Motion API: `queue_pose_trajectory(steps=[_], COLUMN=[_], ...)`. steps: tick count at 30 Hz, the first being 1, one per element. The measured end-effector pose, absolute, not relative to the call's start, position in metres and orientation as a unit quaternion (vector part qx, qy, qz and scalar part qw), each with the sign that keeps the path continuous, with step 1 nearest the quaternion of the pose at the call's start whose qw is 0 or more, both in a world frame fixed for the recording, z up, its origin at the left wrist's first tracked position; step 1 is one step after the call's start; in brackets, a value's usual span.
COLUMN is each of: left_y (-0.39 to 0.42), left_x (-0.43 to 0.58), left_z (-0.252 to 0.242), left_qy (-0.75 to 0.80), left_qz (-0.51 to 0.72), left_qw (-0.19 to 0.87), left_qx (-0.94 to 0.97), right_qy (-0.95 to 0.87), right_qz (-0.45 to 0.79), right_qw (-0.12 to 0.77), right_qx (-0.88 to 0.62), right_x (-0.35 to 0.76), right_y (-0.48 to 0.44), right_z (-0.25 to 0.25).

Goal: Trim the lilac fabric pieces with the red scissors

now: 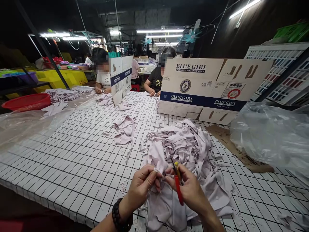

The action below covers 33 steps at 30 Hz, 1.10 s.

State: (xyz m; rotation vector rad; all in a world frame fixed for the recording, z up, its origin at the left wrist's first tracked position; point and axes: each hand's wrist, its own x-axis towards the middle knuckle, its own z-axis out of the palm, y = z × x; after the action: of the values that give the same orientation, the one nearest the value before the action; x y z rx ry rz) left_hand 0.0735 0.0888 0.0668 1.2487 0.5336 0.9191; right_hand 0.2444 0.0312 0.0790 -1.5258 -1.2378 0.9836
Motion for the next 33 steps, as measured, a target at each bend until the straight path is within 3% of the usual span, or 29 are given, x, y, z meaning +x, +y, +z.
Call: queue_pose_trajectory(steps=[5, 9, 33], left_y=[0.088, 0.087, 0.088], left_x=[0.07, 0.071, 0.066], left_z=[0.061, 0.058, 0.061], left_qy=[0.257, 0.252, 0.23], left_qz=[0.4, 0.385, 0.352], left_qw=[0.602, 0.589, 0.623], left_qx=[0.642, 0.664, 0.66], right_qy=[-0.607, -0.626, -0.645], right_qz=[0.28, 0.243, 0.178], right_qw=[0.278, 0.216, 0.178], right_qx=[-0.69, -0.709, -0.721], right_x=[0.256, 0.25, 0.241], right_y=[0.011, 0.005, 0.008], right_z=[0.104, 0.106, 0.1])
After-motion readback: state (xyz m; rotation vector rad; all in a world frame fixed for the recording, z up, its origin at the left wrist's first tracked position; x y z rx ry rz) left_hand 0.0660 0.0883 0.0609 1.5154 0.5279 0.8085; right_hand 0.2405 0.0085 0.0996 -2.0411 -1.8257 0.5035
